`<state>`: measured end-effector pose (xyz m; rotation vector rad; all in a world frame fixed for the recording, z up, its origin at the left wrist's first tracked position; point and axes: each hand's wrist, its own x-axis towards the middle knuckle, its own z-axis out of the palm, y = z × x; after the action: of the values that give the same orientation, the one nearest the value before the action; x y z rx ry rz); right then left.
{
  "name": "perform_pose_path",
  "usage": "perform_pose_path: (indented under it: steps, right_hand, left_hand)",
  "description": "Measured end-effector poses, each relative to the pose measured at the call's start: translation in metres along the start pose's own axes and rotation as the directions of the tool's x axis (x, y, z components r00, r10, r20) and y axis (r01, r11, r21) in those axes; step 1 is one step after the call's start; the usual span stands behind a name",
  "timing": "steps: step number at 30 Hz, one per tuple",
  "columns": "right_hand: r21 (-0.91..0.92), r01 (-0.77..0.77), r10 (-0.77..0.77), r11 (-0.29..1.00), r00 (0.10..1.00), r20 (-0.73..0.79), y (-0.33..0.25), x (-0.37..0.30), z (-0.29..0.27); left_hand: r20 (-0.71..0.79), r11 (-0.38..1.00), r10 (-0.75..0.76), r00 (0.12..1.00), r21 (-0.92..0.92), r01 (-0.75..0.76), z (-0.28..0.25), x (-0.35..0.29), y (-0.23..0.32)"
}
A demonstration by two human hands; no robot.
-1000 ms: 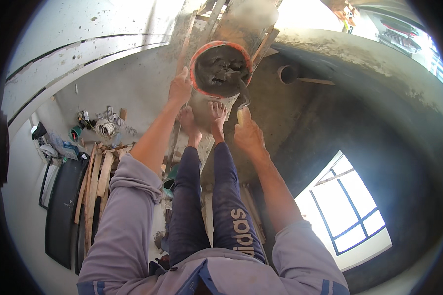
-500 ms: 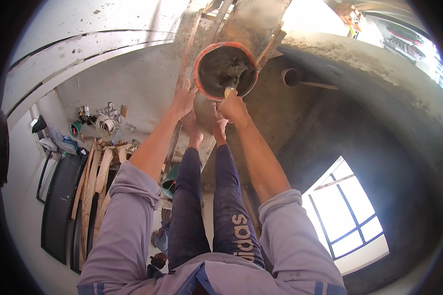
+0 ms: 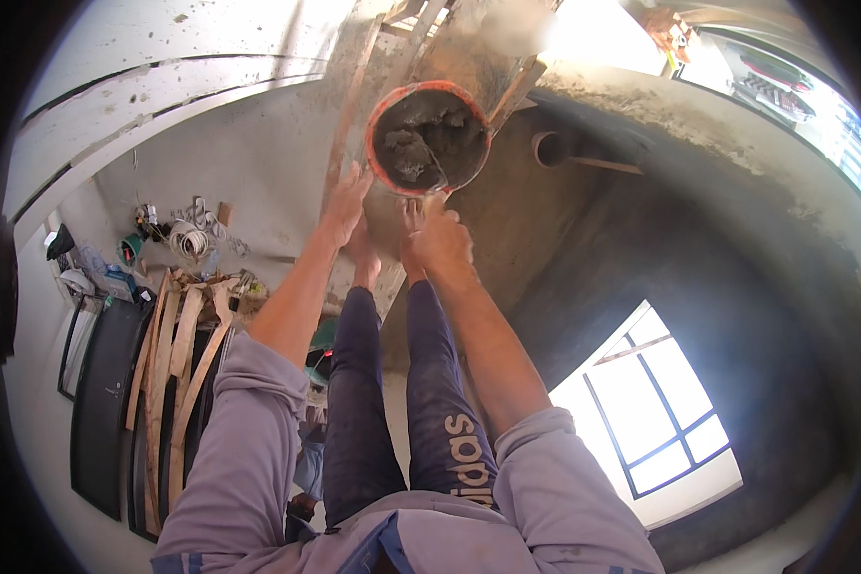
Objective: The person applies plaster to the upper edge of a doorway using a trowel and a brush. They pick up plaster from a bucket on a scaffold, apply it to the wall by hand and with the trowel, and then smooth it using a brush.
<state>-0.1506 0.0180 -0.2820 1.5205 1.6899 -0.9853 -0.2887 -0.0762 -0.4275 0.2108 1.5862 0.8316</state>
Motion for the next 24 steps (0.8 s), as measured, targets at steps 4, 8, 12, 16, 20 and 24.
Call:
perform_pose_path:
  steps: [4,8,12,16,20,24]
  right_hand:
    - [-0.056,0.055,-0.059,0.997,0.996,-0.064,0.057,0.005,-0.014]
    - [-0.011,0.137,-0.136,0.991,0.973,-0.187,0.052,-0.031,-0.019]
    - [0.504,-0.029,0.039,0.863,0.999,-0.009,0.079,0.014,0.010]
    - [0.877,-0.431,0.089,0.211,0.902,0.422,0.037,0.090,0.002]
    - [0.339,-0.124,0.086,0.933,0.989,0.123,0.051,0.087,-0.001]
    - [0.017,0.014,-0.013,1.000,1.000,-0.024,0.034,0.002,-0.024]
  left_hand:
    - [0.194,0.945,-0.141,0.971,-0.267,0.191,0.011,-0.031,0.049]
    - [0.088,0.993,-0.079,0.993,0.099,0.070,-0.017,-0.056,0.023]
    - [0.146,0.938,0.005,0.989,0.342,-0.055,-0.027,-0.171,0.010]
    - [0.252,0.728,-0.212,0.944,0.685,-0.019,-0.043,-0.319,-0.039]
    - [0.179,0.640,-0.185,0.966,0.768,-0.020,-0.017,-0.376,-0.009]
    - [0.035,0.621,-0.228,0.973,0.775,0.118,-0.012,-0.370,-0.011]
